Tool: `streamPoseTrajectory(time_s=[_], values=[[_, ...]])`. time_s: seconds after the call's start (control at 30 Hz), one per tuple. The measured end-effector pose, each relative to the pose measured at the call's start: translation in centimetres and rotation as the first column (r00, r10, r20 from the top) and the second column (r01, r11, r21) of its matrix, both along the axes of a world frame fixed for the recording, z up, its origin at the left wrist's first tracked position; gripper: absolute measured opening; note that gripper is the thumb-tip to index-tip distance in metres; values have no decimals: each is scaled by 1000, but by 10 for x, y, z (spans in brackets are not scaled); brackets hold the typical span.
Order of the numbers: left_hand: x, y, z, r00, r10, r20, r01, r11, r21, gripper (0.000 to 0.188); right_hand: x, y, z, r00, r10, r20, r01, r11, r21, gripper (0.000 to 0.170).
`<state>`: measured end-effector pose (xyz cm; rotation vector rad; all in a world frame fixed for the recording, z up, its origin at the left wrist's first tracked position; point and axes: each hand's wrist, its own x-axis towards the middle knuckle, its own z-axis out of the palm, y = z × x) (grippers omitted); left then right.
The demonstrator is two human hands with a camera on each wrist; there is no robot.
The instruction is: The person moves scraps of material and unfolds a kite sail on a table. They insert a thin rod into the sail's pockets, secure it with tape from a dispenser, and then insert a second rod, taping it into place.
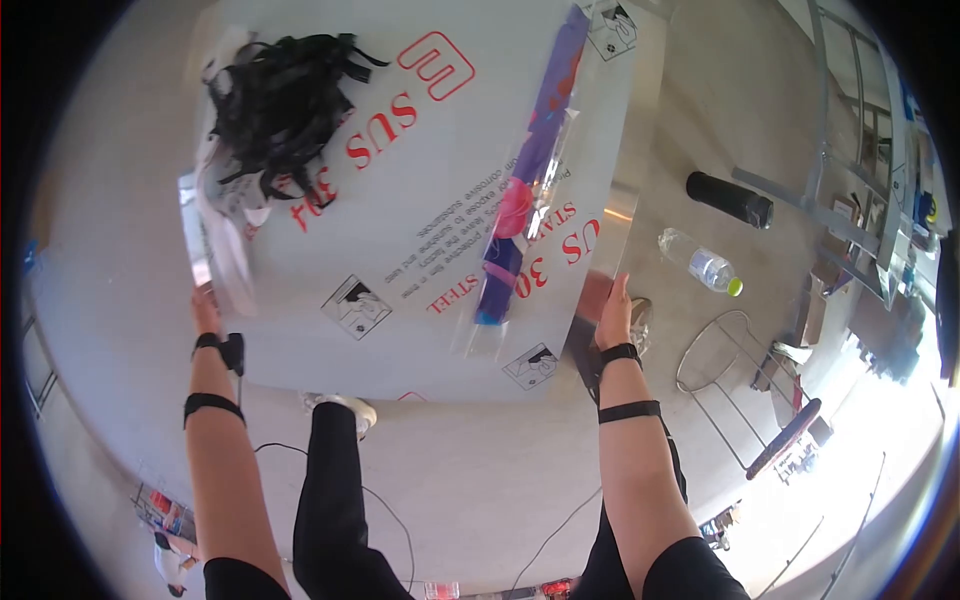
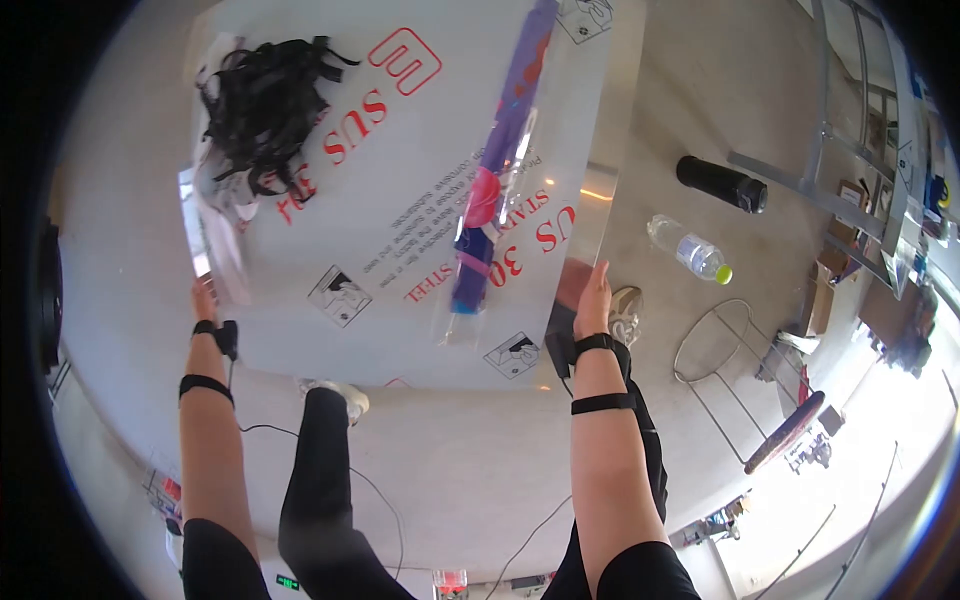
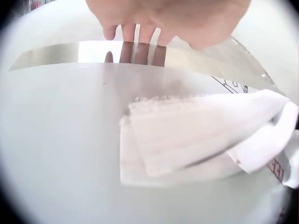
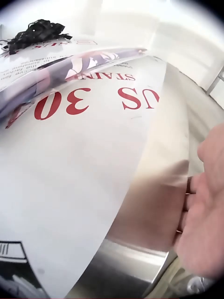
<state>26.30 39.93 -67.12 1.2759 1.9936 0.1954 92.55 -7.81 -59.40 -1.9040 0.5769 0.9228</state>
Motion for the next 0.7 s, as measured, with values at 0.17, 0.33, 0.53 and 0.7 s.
streamPoseTrajectory(time_s=[0.17,0.33,0.53,0.7], values=[[-14,46,7,990,116,-76,-132,959,-250,76,14,23,-17,996,-21,83,24,999,-41,52],[-7,41,-9,899,338,277,-284,934,-219,67,20,32,-29,976,-53,209,97,975,-202,49],[-26,37,-18,867,311,388,-254,948,-193,56,21,38,-28,928,-113,354,170,976,-133,35],[-23,27,-11,911,233,341,-177,966,-188,51,24,58,-7,928,-167,334,211,972,-99,33]])
